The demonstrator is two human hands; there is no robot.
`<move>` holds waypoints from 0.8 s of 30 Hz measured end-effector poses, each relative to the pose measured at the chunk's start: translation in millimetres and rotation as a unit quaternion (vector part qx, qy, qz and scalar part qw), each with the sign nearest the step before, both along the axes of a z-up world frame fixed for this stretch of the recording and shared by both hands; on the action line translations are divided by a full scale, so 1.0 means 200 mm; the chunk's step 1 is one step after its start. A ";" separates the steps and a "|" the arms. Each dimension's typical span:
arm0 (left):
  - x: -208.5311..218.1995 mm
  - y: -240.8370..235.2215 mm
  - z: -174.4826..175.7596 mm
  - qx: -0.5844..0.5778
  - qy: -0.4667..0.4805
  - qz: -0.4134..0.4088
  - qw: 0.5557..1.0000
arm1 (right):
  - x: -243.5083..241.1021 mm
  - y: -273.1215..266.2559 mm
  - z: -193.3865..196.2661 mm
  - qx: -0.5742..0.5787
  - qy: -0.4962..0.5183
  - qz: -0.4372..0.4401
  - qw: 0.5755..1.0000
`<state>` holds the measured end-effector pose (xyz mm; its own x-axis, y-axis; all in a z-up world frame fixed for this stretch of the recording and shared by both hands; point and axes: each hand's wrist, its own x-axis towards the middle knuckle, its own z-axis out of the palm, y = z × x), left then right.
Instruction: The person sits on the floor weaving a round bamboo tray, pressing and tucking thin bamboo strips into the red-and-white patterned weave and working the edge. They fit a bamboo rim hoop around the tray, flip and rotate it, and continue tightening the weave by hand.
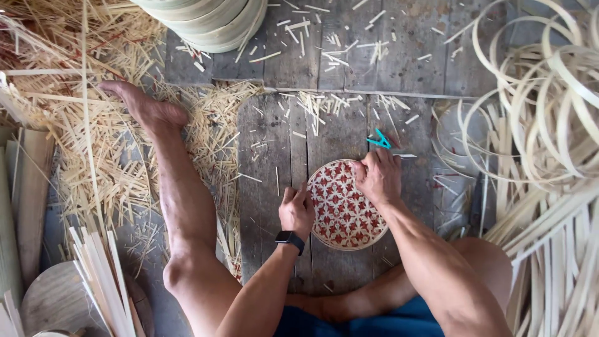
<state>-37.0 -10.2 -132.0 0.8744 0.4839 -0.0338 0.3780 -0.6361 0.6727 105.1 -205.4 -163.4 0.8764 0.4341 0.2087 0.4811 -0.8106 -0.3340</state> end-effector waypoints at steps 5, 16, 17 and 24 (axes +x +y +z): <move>-0.02 0.06 -0.09 -0.050 0.024 0.017 0.998 | 0.07 -0.06 0.16 0.151 0.147 -0.002 0.978; 0.29 0.03 0.08 -0.069 -0.036 -0.120 0.990 | -0.12 -0.29 0.23 0.095 0.265 -0.092 0.955; 0.34 0.03 0.02 -0.110 -0.016 -0.121 0.986 | -0.07 -0.26 0.25 0.117 0.322 -0.121 0.932; 0.27 0.06 0.14 -0.367 0.064 -0.066 0.926 | -0.11 -0.33 0.37 0.218 0.398 -0.132 0.881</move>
